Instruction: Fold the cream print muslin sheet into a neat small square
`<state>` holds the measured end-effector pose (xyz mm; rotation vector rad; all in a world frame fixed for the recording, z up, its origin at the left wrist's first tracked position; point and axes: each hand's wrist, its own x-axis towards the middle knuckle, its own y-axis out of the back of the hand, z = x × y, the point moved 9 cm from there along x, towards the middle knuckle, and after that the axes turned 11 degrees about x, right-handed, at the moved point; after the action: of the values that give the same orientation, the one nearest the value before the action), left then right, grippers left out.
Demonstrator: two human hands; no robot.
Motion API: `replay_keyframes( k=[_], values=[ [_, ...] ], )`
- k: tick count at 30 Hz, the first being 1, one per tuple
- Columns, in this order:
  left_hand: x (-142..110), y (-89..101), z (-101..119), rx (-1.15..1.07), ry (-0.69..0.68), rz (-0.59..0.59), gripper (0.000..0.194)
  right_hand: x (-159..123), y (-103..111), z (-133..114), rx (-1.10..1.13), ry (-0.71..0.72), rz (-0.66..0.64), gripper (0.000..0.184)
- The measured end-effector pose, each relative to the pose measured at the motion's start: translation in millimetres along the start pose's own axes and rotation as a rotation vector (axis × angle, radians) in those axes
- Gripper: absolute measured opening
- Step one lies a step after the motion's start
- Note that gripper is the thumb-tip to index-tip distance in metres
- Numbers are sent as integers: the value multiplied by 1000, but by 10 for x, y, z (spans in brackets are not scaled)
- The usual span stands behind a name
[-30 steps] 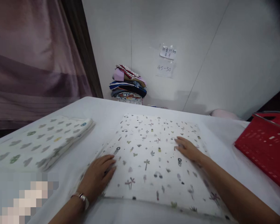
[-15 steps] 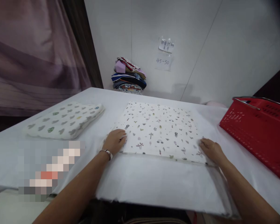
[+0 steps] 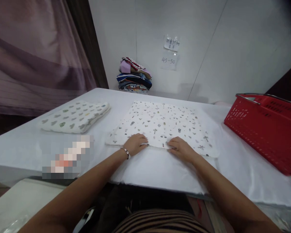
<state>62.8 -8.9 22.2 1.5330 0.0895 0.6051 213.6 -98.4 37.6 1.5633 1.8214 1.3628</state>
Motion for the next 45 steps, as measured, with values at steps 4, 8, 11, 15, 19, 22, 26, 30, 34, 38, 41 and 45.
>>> replay_keyframes(
  k=[4, 8, 11, 15, 19, 22, 26, 30, 34, 38, 41, 45],
  values=[
    [15, 5, -19, -22, 17, 22, 24, -42, -50, 26, 29, -25, 52, 21],
    [-2, 57, 37, -31, 13, 83, 21, -81, -35, 44, 66, -34, 119, 24],
    [4, 79, 94, -55, 4, 116, 21, -85, -34, 86, 85, -56, 152, 25],
    [33, 89, 148, -73, 1, 124, 22, -90, -41, 123, 114, -81, 167, 25],
    [53, 38, 216, -35, -25, 62, 24, -96, -36, 127, 131, -87, 178, 23],
    [57, 11, 254, 47, -32, 34, 24, -97, -15, 115, 118, -85, 209, 21],
    [69, -2, 280, 131, -26, -5, 19, -90, -20, 96, 87, -79, 216, 21],
    [97, -13, 286, 210, -21, -50, 16, -83, -46, 95, 72, -65, 205, 21],
    [111, -61, 320, 302, -69, -70, 19, -82, -45, 94, 66, -51, 212, 21],
    [44, -59, 378, 286, -126, -11, 20, -87, -41, 81, 60, -41, 215, 23],
    [-42, -31, 386, 255, -128, 39, 21, -83, -68, 56, 31, -18, 198, 24],
    [-95, -19, 361, 220, -102, 65, 21, -65, -120, -7, -23, 22, 153, 25]
  ],
)
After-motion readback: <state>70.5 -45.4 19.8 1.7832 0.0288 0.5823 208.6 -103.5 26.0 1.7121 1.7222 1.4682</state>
